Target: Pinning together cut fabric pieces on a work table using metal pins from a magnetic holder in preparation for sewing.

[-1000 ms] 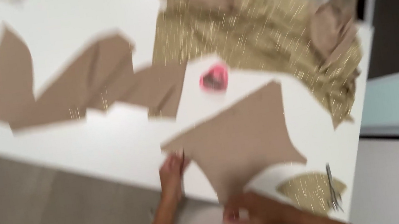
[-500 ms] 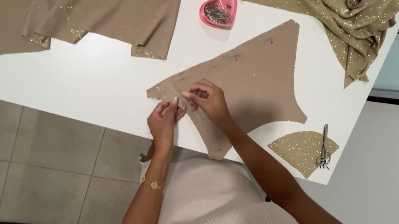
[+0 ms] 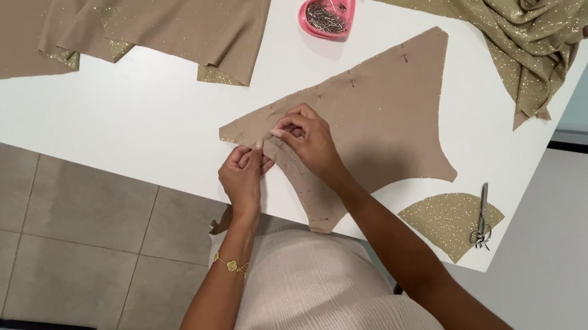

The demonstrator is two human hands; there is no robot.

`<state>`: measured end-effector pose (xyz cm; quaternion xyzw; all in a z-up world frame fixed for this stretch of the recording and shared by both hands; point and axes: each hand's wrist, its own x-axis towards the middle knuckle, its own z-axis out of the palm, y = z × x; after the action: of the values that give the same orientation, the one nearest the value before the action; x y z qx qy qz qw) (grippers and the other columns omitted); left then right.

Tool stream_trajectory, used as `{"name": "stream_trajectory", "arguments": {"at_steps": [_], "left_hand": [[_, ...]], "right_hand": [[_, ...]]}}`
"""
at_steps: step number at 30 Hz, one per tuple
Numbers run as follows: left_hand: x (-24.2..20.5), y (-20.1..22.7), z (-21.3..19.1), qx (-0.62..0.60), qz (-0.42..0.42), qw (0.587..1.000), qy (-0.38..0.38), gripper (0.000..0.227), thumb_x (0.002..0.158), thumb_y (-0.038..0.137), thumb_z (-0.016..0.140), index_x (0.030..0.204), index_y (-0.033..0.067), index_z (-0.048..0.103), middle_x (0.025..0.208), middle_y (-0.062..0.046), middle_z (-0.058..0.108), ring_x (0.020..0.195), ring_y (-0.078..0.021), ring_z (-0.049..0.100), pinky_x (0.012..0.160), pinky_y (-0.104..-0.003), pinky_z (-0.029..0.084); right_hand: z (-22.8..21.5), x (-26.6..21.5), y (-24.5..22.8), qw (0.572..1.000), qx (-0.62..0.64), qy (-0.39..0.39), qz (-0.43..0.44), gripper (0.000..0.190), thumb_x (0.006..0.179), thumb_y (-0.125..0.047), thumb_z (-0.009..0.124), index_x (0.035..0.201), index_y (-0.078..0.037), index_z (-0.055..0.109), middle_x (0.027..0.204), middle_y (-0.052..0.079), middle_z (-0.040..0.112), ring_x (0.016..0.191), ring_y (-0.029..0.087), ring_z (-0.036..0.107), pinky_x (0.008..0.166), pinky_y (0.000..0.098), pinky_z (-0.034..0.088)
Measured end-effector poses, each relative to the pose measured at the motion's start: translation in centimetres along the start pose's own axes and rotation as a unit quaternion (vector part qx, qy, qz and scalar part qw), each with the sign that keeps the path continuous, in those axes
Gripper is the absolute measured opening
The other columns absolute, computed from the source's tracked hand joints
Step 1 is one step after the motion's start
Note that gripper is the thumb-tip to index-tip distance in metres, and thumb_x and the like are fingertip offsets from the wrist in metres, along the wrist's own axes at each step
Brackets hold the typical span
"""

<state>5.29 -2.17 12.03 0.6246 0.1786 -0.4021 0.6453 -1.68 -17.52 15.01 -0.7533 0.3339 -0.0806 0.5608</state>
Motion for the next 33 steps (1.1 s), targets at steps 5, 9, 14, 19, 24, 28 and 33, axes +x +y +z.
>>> {"name": "stream_trajectory", "arguments": {"at_steps": [5,9,14,19,24,28,33], "left_hand": [[0.1,-0.2,0.1,0.005,0.005,1.0,0.003,0.016,0.101,0.017,0.08,0.107,0.0026,0.076,0.089,-0.012,0.083,0.076,-0.0182,0.08,0.08,-0.035,0.073],[-0.3,0.9,0.5,0.009,0.01,1.0,-0.003,0.015,0.102,0.016,0.078,0.107,0.002,0.075,0.089,-0.011,0.082,0.077,-0.0163,0.079,0.082,-0.034,0.073],[1.3,-1.4,-0.9,-0.002,0.014,1.0,-0.016,0.018,0.102,0.019,0.08,0.109,0.0025,0.076,0.091,-0.012,0.082,0.078,-0.0162,0.08,0.082,-0.035,0.073],[2.8,-2.8,-2.0,0.007,-0.02,0.995,-0.095,0.022,0.102,0.015,0.078,0.118,-0.001,0.076,0.094,-0.013,0.084,0.084,-0.0192,0.082,0.087,-0.036,0.072],[1.6,-0.6,-1.8,0.013,-0.033,0.993,-0.117,0.022,0.103,0.013,0.076,0.119,-0.0019,0.075,0.093,-0.011,0.082,0.085,-0.0183,0.082,0.089,-0.036,0.071],[0.7,1.1,-1.4,0.015,-0.037,0.99,-0.138,0.024,0.106,0.008,0.07,0.125,-0.0041,0.073,0.099,-0.012,0.082,0.088,-0.0188,0.081,0.092,-0.038,0.07],[0.7,1.0,-1.3,0.013,-0.037,0.991,-0.127,0.022,0.104,0.01,0.073,0.122,-0.0028,0.074,0.096,-0.009,0.081,0.088,-0.0164,0.08,0.093,-0.036,0.069]], "right_hand": [[1.1,-0.7,-1.2,0.997,-0.056,0.02,-0.05,0.007,0.099,-0.002,0.082,0.102,0.003,0.077,0.104,0.014,0.061,0.091,0.022,0.07,0.079,0.0355,0.062],[1.7,-1.0,-1.2,0.994,-0.076,0.02,-0.076,0.007,0.097,0.001,0.082,0.099,0.003,0.076,0.102,0.014,0.06,0.09,0.025,0.071,0.079,0.0362,0.062],[0.9,-0.6,-1.1,0.998,-0.03,0.012,-0.052,0.008,0.098,-0.003,0.083,0.1,0.0,0.077,0.102,0.011,0.06,0.09,0.02,0.067,0.08,0.0357,0.058],[-0.2,-0.2,0.2,1.0,0.008,-0.03,-0.001,0.012,0.101,-0.014,0.084,0.105,-0.004,0.08,0.104,0.008,0.064,0.094,0.015,0.066,0.085,0.0335,0.057],[-0.3,-0.3,-0.6,1.0,0.009,-0.025,0.0,0.01,0.101,-0.012,0.083,0.104,-0.003,0.08,0.104,0.008,0.064,0.092,0.014,0.064,0.084,0.0326,0.057],[-0.1,-0.3,-0.1,1.0,0.006,-0.019,-0.014,0.009,0.102,-0.011,0.082,0.104,-0.002,0.079,0.104,0.011,0.062,0.091,0.017,0.066,0.083,0.0336,0.058],[0.2,-0.5,-0.9,0.999,-0.001,-0.009,-0.034,0.008,0.103,-0.008,0.079,0.104,0.0,0.076,0.104,0.012,0.062,0.091,0.019,0.068,0.083,0.0357,0.059]]}}
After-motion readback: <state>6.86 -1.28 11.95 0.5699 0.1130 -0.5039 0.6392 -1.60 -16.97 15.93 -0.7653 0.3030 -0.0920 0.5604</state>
